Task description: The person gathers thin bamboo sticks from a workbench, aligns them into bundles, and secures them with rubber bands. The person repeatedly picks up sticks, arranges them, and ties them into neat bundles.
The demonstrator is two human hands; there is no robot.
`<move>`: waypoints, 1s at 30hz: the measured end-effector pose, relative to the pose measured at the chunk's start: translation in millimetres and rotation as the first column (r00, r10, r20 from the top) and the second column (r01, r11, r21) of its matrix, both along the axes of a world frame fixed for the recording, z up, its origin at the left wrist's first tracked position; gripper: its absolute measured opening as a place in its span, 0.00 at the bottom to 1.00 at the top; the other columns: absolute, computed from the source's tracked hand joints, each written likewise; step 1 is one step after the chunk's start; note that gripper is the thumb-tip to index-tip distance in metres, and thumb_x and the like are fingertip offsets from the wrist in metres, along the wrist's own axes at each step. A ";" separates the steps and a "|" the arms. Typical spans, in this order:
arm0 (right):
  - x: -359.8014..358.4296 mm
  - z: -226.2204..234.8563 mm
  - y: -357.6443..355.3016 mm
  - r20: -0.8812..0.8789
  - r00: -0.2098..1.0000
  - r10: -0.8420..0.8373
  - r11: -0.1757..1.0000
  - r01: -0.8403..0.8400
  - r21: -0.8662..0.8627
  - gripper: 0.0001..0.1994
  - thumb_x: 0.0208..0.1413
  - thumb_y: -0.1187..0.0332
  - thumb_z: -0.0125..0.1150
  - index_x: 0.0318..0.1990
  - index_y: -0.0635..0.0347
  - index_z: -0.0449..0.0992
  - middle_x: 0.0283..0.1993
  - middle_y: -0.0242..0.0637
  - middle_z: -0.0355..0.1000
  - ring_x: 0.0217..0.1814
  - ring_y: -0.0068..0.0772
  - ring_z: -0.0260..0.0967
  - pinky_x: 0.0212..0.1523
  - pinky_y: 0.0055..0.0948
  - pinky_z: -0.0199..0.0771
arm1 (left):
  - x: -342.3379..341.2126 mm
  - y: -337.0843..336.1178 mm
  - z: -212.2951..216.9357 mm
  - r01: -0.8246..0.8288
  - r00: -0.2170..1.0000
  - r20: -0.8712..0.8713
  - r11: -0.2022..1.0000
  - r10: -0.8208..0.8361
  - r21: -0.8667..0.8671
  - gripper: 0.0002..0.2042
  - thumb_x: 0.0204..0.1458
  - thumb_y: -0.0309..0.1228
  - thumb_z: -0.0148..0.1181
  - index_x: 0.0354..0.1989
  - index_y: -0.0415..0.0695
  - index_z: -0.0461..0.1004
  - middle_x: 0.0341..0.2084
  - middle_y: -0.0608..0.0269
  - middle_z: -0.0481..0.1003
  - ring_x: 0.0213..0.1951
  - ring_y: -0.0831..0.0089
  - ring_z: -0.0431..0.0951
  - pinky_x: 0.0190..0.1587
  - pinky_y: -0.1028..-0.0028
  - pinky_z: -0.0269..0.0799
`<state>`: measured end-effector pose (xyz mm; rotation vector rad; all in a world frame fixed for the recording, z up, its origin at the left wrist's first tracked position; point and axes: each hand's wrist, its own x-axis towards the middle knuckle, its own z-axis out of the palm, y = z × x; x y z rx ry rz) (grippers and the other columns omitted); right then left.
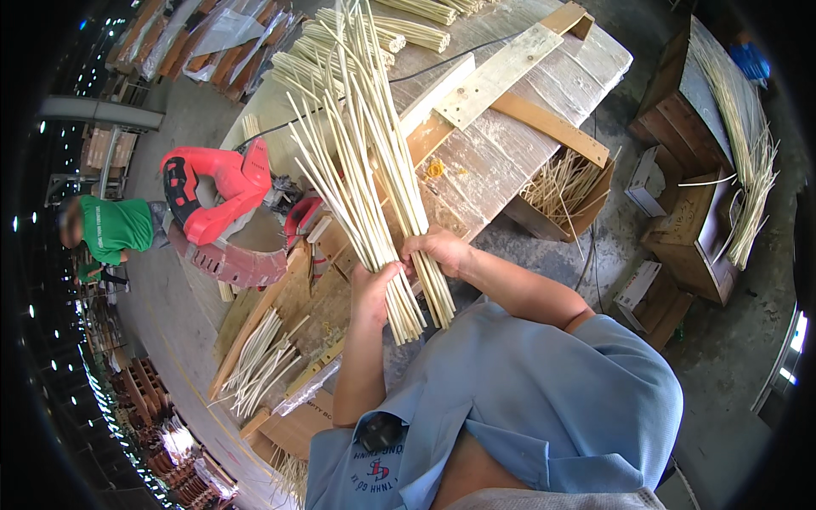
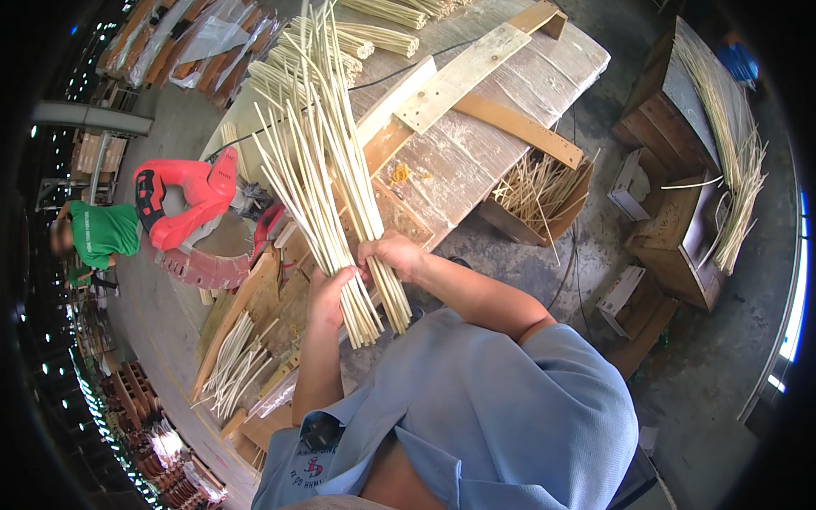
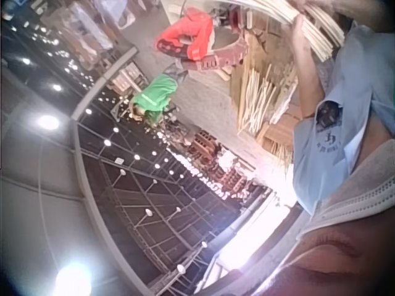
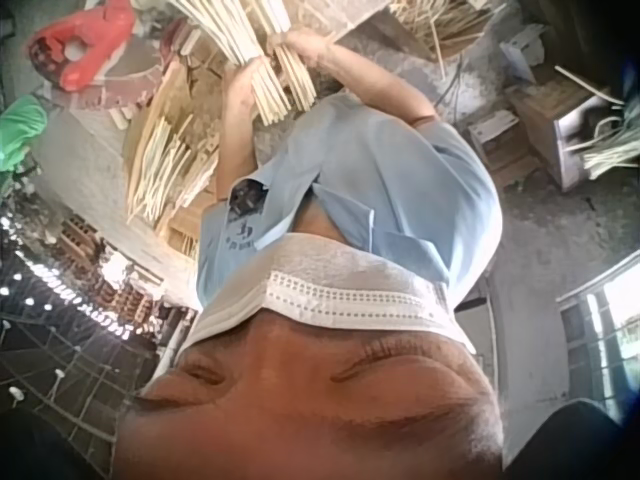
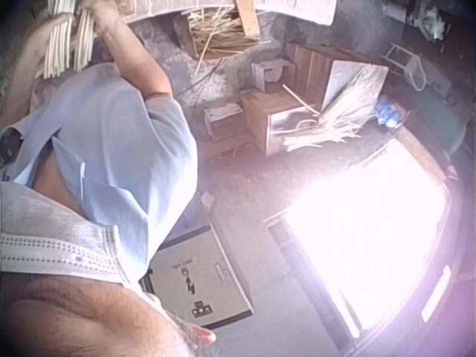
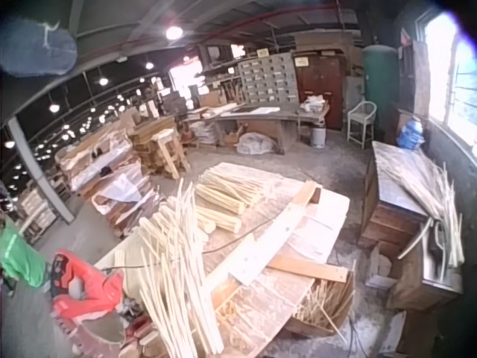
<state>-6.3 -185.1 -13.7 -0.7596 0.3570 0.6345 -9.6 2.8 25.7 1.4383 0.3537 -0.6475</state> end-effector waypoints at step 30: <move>0.0 4.9 12.8 -0.047 0.987 -0.152 0.988 0.152 -0.003 0.15 0.48 0.78 0.68 0.42 0.80 0.78 0.33 0.52 0.79 0.29 0.44 0.80 0.31 0.40 0.86 | -2.2 -1.3 10.5 -0.103 0.994 0.014 0.993 0.104 -0.060 0.15 0.54 0.20 0.63 0.50 0.33 0.73 0.39 0.51 0.80 0.35 0.65 0.83 0.38 0.66 0.83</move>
